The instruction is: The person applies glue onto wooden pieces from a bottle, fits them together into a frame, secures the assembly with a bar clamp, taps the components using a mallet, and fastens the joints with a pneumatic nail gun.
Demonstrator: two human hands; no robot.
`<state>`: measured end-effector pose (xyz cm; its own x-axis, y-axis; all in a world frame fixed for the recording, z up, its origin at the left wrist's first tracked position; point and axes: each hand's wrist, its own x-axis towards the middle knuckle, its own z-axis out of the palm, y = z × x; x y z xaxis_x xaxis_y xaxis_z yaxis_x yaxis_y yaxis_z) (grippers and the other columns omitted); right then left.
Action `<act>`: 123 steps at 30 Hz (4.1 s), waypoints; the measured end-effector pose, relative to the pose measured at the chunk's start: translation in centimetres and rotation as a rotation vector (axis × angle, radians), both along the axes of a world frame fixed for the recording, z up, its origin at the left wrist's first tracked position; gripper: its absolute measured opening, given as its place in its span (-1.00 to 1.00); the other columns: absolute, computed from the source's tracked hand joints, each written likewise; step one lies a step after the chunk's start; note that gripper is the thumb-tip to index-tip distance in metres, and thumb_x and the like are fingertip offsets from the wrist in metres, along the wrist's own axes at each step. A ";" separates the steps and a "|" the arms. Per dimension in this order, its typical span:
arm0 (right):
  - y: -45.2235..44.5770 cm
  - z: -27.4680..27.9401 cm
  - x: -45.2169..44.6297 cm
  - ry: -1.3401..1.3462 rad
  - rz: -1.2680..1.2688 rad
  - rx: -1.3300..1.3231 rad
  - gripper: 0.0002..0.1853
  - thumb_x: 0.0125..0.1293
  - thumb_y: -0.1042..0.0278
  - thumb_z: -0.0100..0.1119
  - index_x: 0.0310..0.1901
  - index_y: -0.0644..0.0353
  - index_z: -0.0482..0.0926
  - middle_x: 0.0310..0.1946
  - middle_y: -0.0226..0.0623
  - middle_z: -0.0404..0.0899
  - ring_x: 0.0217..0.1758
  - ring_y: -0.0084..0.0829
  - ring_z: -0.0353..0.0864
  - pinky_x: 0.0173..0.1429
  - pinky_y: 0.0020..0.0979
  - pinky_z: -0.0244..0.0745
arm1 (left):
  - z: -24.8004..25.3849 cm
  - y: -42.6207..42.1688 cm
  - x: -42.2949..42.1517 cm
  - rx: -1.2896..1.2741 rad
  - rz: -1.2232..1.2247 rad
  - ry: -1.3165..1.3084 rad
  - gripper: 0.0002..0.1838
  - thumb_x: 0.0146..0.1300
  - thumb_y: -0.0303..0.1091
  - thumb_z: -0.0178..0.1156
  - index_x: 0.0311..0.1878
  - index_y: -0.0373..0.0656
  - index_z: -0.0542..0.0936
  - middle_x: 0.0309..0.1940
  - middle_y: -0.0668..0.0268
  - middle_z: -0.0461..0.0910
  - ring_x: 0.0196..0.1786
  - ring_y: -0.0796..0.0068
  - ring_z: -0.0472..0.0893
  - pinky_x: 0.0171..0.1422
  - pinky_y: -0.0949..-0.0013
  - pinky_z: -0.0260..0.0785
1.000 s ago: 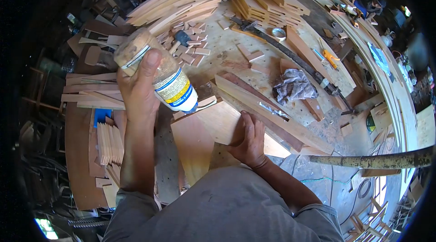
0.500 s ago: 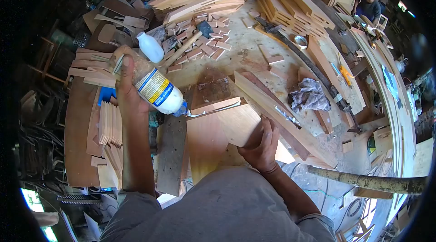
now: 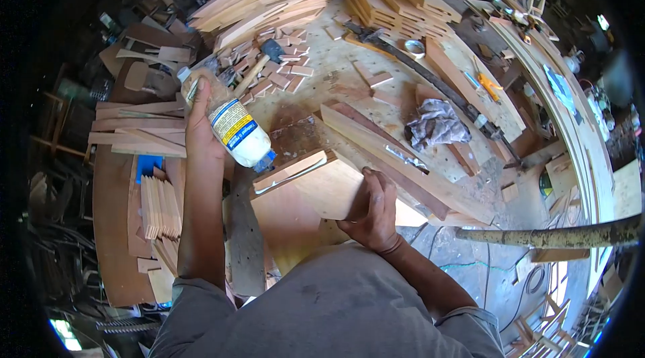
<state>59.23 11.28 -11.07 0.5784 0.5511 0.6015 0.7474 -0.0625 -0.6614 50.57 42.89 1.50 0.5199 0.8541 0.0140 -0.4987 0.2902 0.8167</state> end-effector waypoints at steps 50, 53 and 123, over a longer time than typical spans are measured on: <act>1.3 -4.0 1.9 0.004 -0.081 -0.246 0.05 -0.21 0.32 0.50 0.45 0.27 0.27 0.23 -0.01 0.43 0.18 0.02 0.45 0.31 -0.12 0.33 | 5.6 3.4 3.8 0.048 -0.211 0.304 -0.54 0.23 -0.08 0.46 0.05 -0.22 0.65 -0.25 0.21 0.72 -0.35 0.40 0.68 -0.29 0.36 0.56; 2.7 -5.7 1.7 0.047 -0.061 -0.300 0.00 -0.11 0.27 0.42 0.46 0.29 0.26 0.22 0.01 0.42 0.18 0.03 0.44 0.32 -0.11 0.31 | 5.0 8.6 -2.8 0.008 -0.136 0.497 -0.58 0.24 -0.14 0.43 0.05 -0.21 0.65 -0.29 0.21 0.71 -0.34 0.34 0.69 -0.28 0.33 0.56; -22.5 14.8 11.3 0.769 -0.112 0.340 -0.49 0.35 0.18 0.12 0.21 0.39 0.55 0.02 -0.07 0.62 0.10 -0.26 0.56 0.27 -0.26 0.44 | -2.4 -9.9 4.2 1.683 -0.397 0.515 -0.40 -0.17 -0.56 0.39 0.08 -0.15 0.58 -0.08 0.25 0.67 0.02 0.18 0.63 0.27 0.14 0.42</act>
<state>70.53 -11.23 3.70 0.9347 0.3264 0.1406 0.0827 0.1852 -0.9792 54.76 32.97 -0.91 0.9000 -0.0664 0.4308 -0.2413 -0.8990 0.3655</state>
